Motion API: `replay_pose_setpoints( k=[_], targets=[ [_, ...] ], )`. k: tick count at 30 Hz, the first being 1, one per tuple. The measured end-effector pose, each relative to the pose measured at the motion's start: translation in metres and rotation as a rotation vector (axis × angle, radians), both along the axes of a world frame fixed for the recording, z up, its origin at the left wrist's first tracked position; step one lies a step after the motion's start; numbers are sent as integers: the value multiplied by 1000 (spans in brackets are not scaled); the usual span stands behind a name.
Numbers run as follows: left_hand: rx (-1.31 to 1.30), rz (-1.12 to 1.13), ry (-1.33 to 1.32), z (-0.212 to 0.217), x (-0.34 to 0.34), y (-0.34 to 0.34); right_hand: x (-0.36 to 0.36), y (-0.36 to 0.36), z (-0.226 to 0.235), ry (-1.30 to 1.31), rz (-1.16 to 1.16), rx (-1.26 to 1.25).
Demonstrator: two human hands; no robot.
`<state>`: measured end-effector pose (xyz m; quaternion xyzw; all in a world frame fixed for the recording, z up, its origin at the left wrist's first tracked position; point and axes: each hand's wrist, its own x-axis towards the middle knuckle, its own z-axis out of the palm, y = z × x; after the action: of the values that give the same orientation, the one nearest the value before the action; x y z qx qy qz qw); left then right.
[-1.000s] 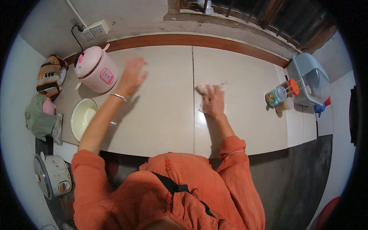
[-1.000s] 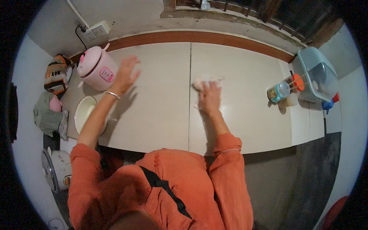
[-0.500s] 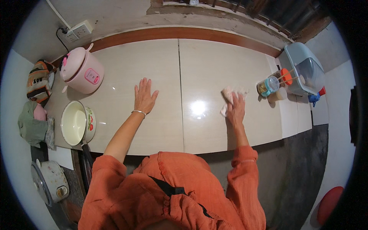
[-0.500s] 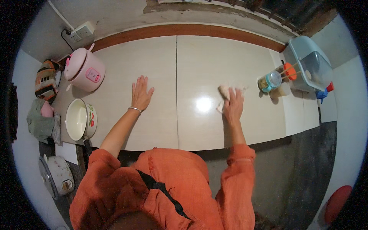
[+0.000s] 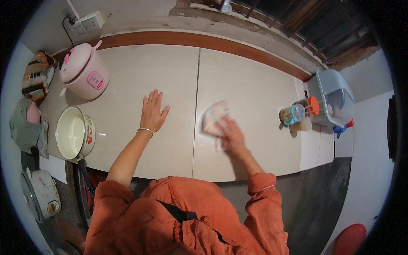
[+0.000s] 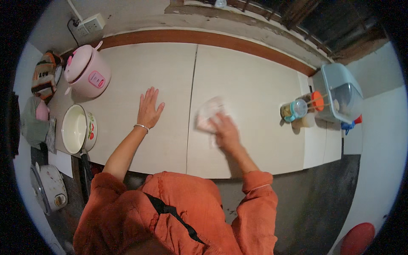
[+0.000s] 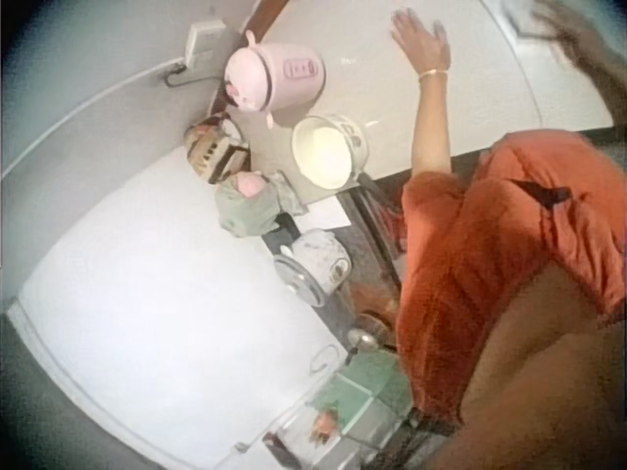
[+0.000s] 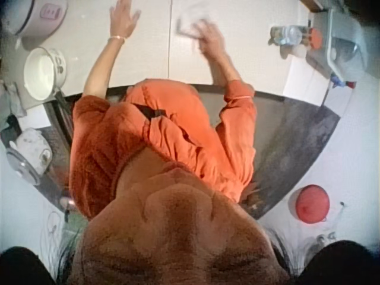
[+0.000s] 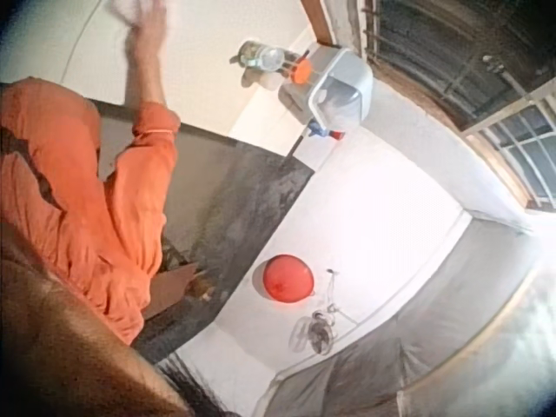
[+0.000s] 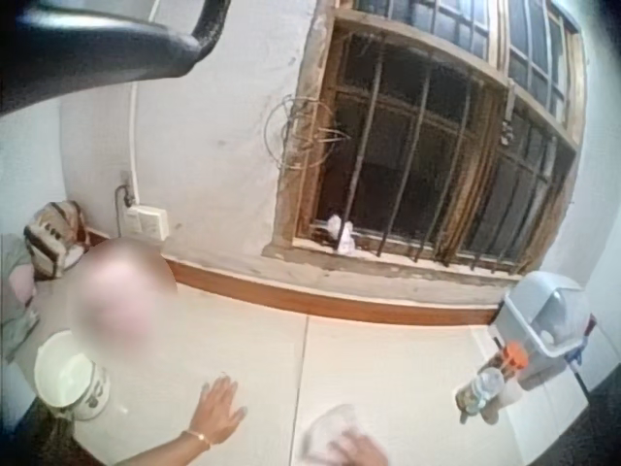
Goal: The person wipes a kitchen countertop with a cloth, then picks up a small pot and wipes its interior and exterior surfaces. The person moves from the counter to a table area while continuing to wipe the pot.
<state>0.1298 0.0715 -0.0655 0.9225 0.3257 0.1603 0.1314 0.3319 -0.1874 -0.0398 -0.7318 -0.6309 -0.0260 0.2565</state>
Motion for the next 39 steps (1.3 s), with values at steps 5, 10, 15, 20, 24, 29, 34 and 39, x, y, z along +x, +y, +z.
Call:
replay_pose_setpoints(
  k=[5,10,15,20,24,29,34,39],
  targets=[
    [-18,0,-29,0,5,2,164,1,-37,-77,-688,59],
    [1,16,-8,1,-1,5,235,75,-49,-154,-819,52],
    [-22,11,-9,7,4,6,221,184,-62,-136,-518,230],
    [-57,11,-14,3,3,7,99,258,-38,96,-37,59],
    [-119,53,-141,-1,1,10,9,214,-12,108,353,-23],
    [-102,68,-160,-10,1,13,-42,92,-2,196,596,-122],
    [-103,64,-109,-5,2,10,-29,-3,14,224,505,-212],
    [-83,59,-109,-9,-1,8,37,-24,11,45,-43,-74]
  ],
)
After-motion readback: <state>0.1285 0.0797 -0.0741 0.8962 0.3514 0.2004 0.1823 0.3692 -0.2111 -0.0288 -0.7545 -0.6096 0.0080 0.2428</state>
